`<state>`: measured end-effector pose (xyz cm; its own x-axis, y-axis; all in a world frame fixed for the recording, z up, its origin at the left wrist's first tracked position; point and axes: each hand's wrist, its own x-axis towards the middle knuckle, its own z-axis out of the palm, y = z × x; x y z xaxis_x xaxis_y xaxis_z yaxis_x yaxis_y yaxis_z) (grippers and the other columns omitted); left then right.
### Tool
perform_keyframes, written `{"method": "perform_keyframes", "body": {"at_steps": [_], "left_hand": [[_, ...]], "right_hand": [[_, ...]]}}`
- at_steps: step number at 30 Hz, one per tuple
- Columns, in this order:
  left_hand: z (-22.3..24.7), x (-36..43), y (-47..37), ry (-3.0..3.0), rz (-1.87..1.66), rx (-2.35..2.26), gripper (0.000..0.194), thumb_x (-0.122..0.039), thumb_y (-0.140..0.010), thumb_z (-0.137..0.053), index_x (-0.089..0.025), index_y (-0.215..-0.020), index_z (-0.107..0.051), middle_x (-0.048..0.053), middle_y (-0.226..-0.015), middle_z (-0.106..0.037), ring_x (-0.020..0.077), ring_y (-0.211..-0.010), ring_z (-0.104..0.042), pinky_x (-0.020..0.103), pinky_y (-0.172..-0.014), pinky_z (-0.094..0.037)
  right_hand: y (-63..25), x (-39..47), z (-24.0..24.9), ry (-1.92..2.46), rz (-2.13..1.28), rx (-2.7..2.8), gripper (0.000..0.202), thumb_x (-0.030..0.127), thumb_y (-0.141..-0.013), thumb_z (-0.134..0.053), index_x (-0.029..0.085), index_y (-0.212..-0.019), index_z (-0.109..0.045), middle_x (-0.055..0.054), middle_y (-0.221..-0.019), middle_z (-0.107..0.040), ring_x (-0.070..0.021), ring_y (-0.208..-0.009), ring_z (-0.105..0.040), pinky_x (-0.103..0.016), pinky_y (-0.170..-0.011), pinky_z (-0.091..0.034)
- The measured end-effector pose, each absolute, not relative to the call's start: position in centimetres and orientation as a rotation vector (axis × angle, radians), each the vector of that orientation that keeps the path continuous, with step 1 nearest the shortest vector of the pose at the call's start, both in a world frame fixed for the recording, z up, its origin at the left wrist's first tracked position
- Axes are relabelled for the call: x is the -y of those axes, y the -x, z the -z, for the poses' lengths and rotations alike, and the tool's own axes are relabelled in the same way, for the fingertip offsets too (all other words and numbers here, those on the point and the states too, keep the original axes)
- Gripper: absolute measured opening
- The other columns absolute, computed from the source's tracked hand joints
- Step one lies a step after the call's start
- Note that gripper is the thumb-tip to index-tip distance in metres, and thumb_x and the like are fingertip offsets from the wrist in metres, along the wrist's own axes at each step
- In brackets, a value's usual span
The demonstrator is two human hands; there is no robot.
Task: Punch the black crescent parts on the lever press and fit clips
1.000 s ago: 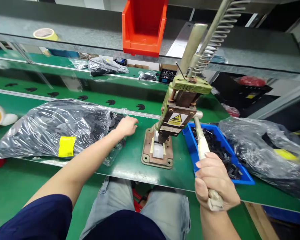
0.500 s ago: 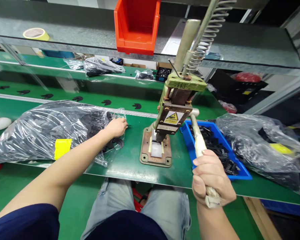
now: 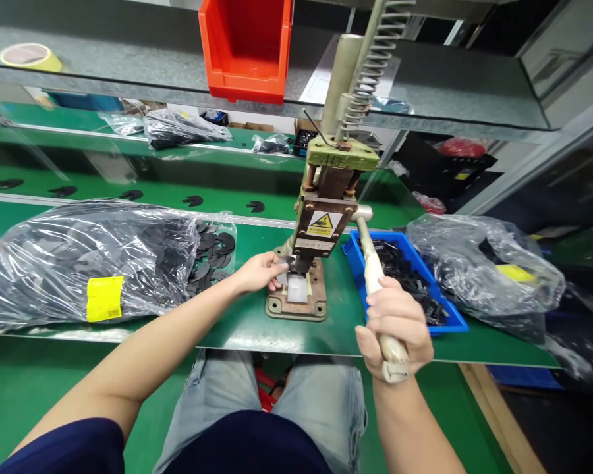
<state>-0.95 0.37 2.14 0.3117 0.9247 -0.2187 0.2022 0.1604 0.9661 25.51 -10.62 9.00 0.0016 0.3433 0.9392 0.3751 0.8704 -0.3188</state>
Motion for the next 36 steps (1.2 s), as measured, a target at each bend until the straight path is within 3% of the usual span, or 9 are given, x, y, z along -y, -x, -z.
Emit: {"method": "perform_keyframes", "body": {"at_steps": [3,6,13,22,28,32,36], "left_hand": [[-1.8,-1.0,-0.5,-1.224,-0.69,-1.157,0.039,-0.048,-0.092,-0.075,-0.02,-0.088,-0.049,-0.002,-0.054,-0.064,0.0151,-0.048,-0.068,0.02,-0.046,-0.052],[-1.8,-1.4,-1.0,-1.201,-0.642,-1.165,0.039,-0.047,-0.093,-0.075,-0.02,-0.088,-0.047,-0.002,-0.053,-0.064,0.0149,-0.047,-0.068,0.019,-0.045,-0.052],[-2.3,-2.0,-1.5,-1.278,-0.453,-1.288,0.03,-0.04,-0.095,-0.072,-0.019,-0.088,-0.052,-0.001,-0.055,-0.066,0.0123,-0.043,-0.064,0.017,-0.04,-0.047],[-4.0,-2.6,-1.9,-1.262,-0.356,-1.287,0.022,-0.033,-0.094,-0.073,-0.018,-0.102,-0.06,-0.004,-0.049,-0.061,0.0121,-0.041,-0.061,0.016,-0.04,-0.044],[-3.6,-1.5,-2.1,-1.282,-0.421,-1.302,0.015,-0.032,-0.101,-0.062,-0.017,-0.104,-0.057,-0.002,-0.054,-0.063,0.0128,-0.043,-0.062,0.019,-0.044,-0.048],[-3.2,0.2,-0.5,-1.403,-0.539,-1.099,0.025,-0.043,-0.103,-0.054,-0.019,-0.098,-0.057,0.005,-0.08,-0.073,0.0135,-0.06,-0.07,0.023,-0.054,-0.054],[-3.4,-1.0,5.1,-1.94,-0.523,-1.295,0.023,-0.041,-0.098,-0.059,-0.02,-0.102,-0.069,0.008,-0.102,-0.077,0.021,-0.092,-0.074,0.031,-0.083,-0.059]], "right_hand": [[-25.5,10.3,-8.9,0.606,0.037,1.568,0.014,0.025,-0.078,-0.079,0.023,-0.09,-0.07,-0.003,-0.105,-0.061,-0.0168,-0.086,-0.065,-0.057,-0.1,-0.059],[-25.3,10.3,-8.8,0.612,0.058,1.593,0.008,0.025,-0.082,-0.074,0.023,-0.079,-0.067,-0.002,-0.095,-0.062,-0.0184,-0.088,-0.065,-0.057,-0.102,-0.057],[-25.1,10.5,-8.5,0.622,0.035,1.562,0.013,0.024,-0.082,-0.072,0.024,-0.077,-0.06,0.001,-0.08,-0.065,-0.0224,-0.091,-0.069,-0.062,-0.103,-0.056],[-25.1,10.5,-8.6,0.629,0.052,1.567,0.013,0.022,-0.081,-0.071,0.023,-0.074,-0.059,0.0,-0.079,-0.066,-0.0207,-0.09,-0.069,-0.061,-0.103,-0.057],[-25.2,10.6,-9.0,0.642,0.043,1.591,0.014,0.016,-0.077,-0.072,0.023,-0.074,-0.06,0.001,-0.079,-0.066,-0.0216,-0.089,-0.068,-0.063,-0.102,-0.056],[-25.0,10.3,-9.0,0.62,0.054,1.565,0.015,0.014,-0.076,-0.073,0.023,-0.074,-0.062,0.001,-0.08,-0.066,-0.0222,-0.087,-0.068,-0.064,-0.101,-0.056],[-24.7,10.1,-9.1,0.603,0.047,1.536,0.016,0.012,-0.075,-0.073,0.022,-0.072,-0.061,0.001,-0.079,-0.067,-0.0222,-0.086,-0.068,-0.065,-0.1,-0.056]]}}
